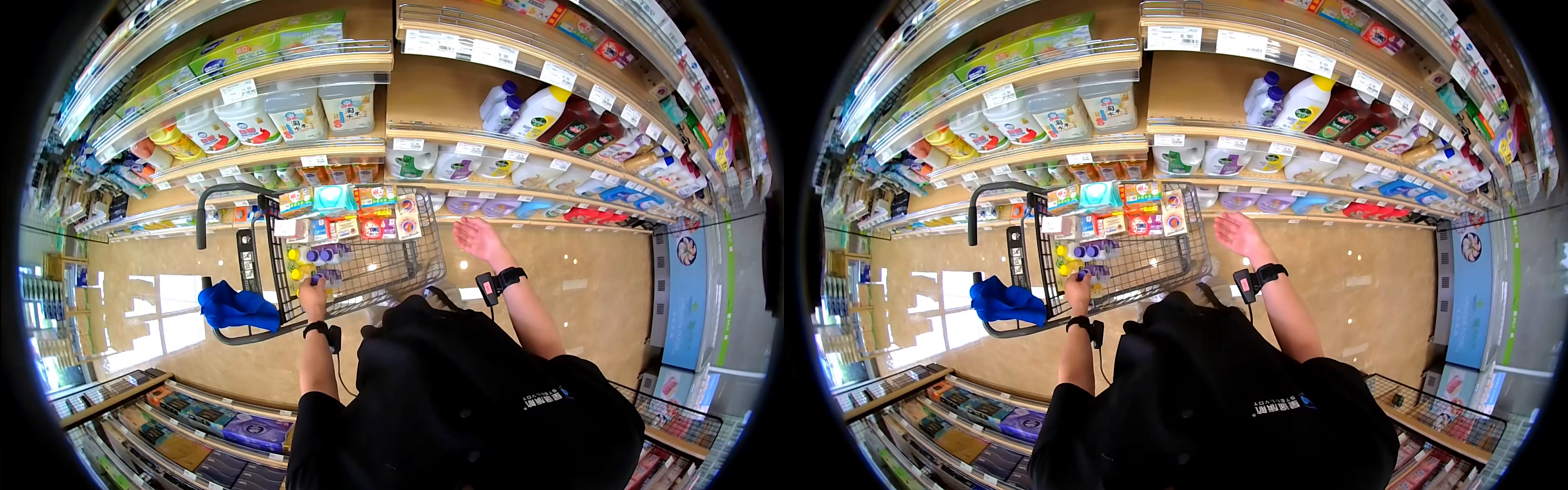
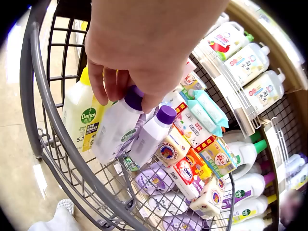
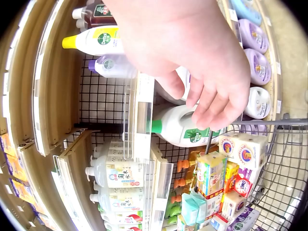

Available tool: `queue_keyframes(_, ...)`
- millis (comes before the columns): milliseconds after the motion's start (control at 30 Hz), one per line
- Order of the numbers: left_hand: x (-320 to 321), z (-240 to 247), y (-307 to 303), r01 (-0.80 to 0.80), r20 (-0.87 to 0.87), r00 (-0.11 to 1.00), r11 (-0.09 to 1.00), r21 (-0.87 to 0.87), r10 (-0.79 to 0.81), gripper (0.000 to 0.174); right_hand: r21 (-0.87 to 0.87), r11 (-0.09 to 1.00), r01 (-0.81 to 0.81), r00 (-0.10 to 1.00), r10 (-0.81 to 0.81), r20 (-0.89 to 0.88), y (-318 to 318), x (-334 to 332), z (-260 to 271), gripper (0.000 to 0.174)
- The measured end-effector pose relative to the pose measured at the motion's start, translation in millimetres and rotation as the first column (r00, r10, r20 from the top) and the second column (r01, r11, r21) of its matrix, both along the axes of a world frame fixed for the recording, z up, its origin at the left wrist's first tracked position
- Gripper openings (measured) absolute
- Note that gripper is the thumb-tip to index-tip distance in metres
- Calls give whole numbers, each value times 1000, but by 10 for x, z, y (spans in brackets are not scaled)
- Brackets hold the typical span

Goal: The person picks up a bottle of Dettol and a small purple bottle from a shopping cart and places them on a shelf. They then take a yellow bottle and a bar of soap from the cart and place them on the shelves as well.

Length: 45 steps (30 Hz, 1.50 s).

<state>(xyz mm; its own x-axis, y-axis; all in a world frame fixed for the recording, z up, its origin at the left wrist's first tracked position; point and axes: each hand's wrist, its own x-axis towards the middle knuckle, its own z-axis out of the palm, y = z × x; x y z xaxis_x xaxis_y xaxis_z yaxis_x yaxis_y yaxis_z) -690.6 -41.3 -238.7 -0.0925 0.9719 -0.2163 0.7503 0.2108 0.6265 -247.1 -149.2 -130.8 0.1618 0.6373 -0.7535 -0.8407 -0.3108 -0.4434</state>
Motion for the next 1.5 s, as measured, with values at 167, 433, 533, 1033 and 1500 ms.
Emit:
queue_keyframes(167, -75, 262, -21, 23, 12, 1000, 1000, 9, -23, 34, 21, 1000, -10, 998, 12, -57, 16, -61, -106, 21)
queue_keyframes(433, -293, 444, 108, 130, 40, 989, 964, 230, -143, 32, 11, 1000, 1, 996, 0, -87, 173, -238, -183, 20)
queue_keyframes(533, -287, 633, 160, 130, 60, 987, 965, 226, -147, 34, 19, 1000, -8, 996, 9, -86, 228, -307, -189, 19)
queue_keyframes(1033, 476, 1451, 275, 256, 245, 918, 938, 235, -312, 33, 97, 991, -94, 991, 102, -87, 446, -382, -151, 21)
queue_keyframes(1500, 1497, 2004, 456, 451, 592, 632, 859, 242, -499, 31, 213, 881, -423, 890, 448, -84, 518, -601, 314, 49)
